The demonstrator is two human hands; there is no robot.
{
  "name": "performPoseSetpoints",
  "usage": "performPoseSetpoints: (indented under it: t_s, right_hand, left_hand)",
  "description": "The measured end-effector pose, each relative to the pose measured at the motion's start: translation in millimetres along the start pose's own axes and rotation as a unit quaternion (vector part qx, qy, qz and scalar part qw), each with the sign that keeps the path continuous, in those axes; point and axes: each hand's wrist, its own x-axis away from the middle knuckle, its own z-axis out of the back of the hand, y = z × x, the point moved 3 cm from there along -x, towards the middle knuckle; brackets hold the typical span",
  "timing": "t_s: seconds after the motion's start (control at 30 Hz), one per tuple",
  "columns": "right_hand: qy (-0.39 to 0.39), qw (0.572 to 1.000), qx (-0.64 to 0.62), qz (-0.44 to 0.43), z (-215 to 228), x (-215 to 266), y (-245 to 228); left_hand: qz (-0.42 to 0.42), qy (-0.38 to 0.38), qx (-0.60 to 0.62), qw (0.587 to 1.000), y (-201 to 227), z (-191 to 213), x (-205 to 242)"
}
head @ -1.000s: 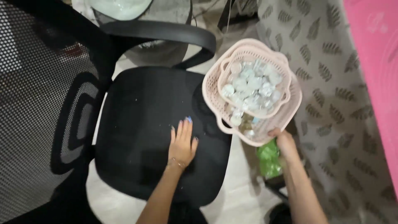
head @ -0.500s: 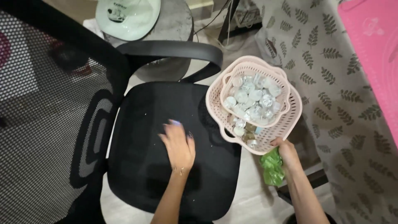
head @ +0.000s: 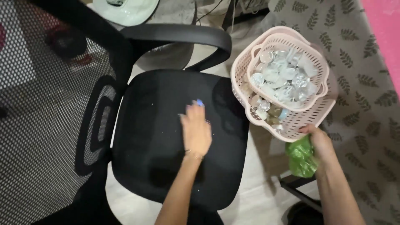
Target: Organizes candle making supplies into a basket and cleans the workspace by wiping surfaces and adjusting a fan.
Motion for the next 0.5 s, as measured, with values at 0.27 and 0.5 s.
performPoseSetpoints:
  t_s: [0.27,0.5]
  right_hand:
    - [0.016,0.999,0.032,-0.003,9,15,-22]
    - [0.000,1.000,-0.010,0.015,-14,19,-31]
  left_hand:
    - [0.065,0.086,0.061,0.992,-29,-43,23]
    - [0.054,-0.099,-0.023,0.993,49,21,28]
